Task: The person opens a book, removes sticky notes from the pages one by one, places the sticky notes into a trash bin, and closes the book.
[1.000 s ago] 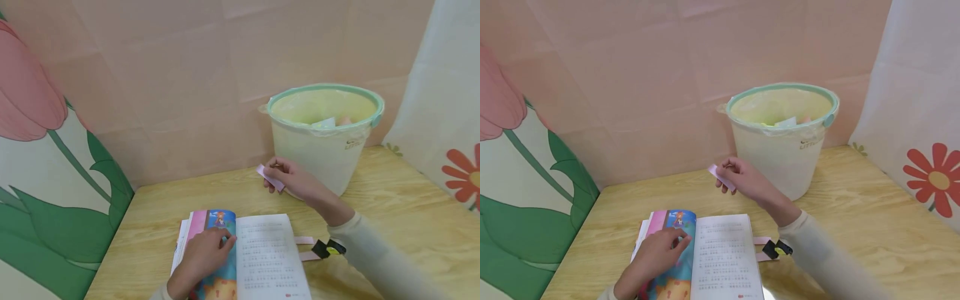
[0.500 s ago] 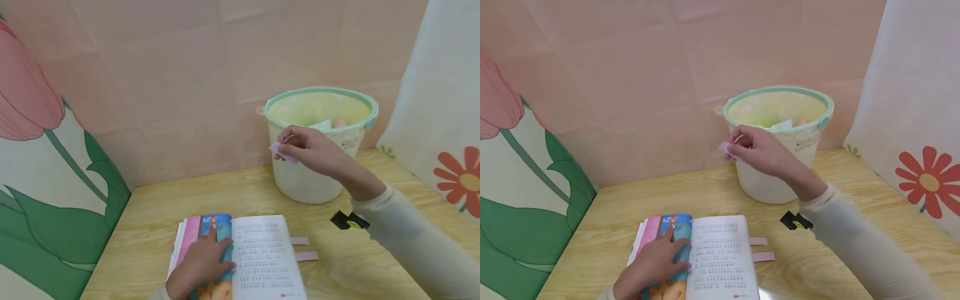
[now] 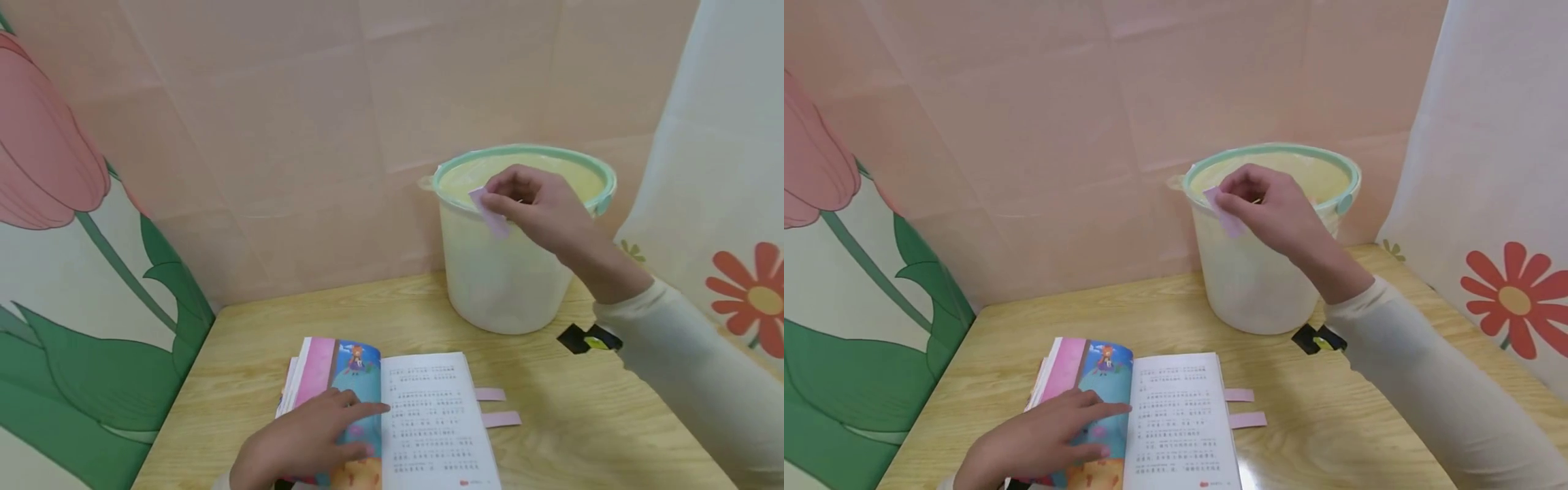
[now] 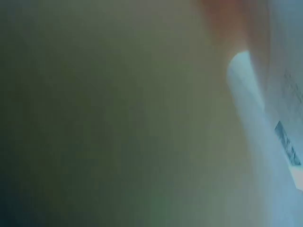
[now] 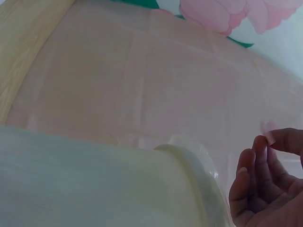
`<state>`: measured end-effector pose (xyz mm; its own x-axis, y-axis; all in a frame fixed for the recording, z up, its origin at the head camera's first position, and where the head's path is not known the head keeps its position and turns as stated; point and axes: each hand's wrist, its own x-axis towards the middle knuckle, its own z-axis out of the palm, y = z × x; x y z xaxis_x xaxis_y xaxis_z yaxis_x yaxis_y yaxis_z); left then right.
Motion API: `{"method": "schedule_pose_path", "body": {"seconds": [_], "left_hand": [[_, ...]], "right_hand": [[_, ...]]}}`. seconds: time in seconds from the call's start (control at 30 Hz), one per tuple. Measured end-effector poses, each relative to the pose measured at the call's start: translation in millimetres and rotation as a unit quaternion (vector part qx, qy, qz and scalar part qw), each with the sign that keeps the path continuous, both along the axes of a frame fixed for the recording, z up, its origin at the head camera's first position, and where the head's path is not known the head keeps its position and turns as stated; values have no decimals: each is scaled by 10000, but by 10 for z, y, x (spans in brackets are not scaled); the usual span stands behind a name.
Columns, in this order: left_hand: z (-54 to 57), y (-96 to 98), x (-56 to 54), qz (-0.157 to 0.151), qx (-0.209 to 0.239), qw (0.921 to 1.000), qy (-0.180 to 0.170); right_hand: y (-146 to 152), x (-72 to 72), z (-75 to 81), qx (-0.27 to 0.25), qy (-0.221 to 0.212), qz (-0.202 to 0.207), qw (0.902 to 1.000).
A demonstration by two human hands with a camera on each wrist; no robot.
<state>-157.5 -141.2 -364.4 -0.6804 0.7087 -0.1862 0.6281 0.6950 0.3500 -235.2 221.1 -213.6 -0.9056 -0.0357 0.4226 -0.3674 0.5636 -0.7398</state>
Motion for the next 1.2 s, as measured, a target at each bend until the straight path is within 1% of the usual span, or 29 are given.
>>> {"method": "schedule_pose_path", "body": {"seconds": [0.1, 0.17, 0.23, 0.37, 0.47, 0.6, 0.7, 0.8, 0.9, 0.97, 1.07, 1.2], "left_hand": [[38, -16, 20, -47, -125, 9998, -177], [34, -14, 20, -43, -151, 9996, -241], [15, -1, 11, -76, -210, 9995, -203], [-54, 46, -17, -107, -383, 9992, -76], [-94, 75, -10, 96, -525, 9985, -148], [-125, 111, 8, 473, -686, 9960, -327], [-156, 155, 2, 558, -777, 9950, -299], [-200, 221, 1, 648, -870, 9939, -187], [-251, 288, 19, 823, -1000, 9916, -35], [-282, 320, 38, 882, -1036, 9906, 146], [-320, 366, 66, 919, -1026, 9897, 399], [-381, 426, 84, 833, -1057, 9882, 728]], "right_hand": [[64, -36, 45, -126, 54, -113, 9998], [110, -72, 79, -107, 52, -201, 9997], [154, -111, 121, 2, 73, -321, 9995], [228, -210, 237, 407, -19, -669, 9969], [276, -293, 351, 646, -109, -818, 9945], [370, -403, 476, 808, -87, -837, 9932], [459, -476, 520, 936, -143, -887, 9915], [550, -548, 510, 1242, -213, -968, 9873], [630, -637, 451, 1648, -299, -965, 9811], [685, -702, 399, 1914, -391, -906, 9765], [759, -796, 324, 2110, -555, -832, 9724], [843, -876, 226, 2182, -714, -831, 9697]]}}
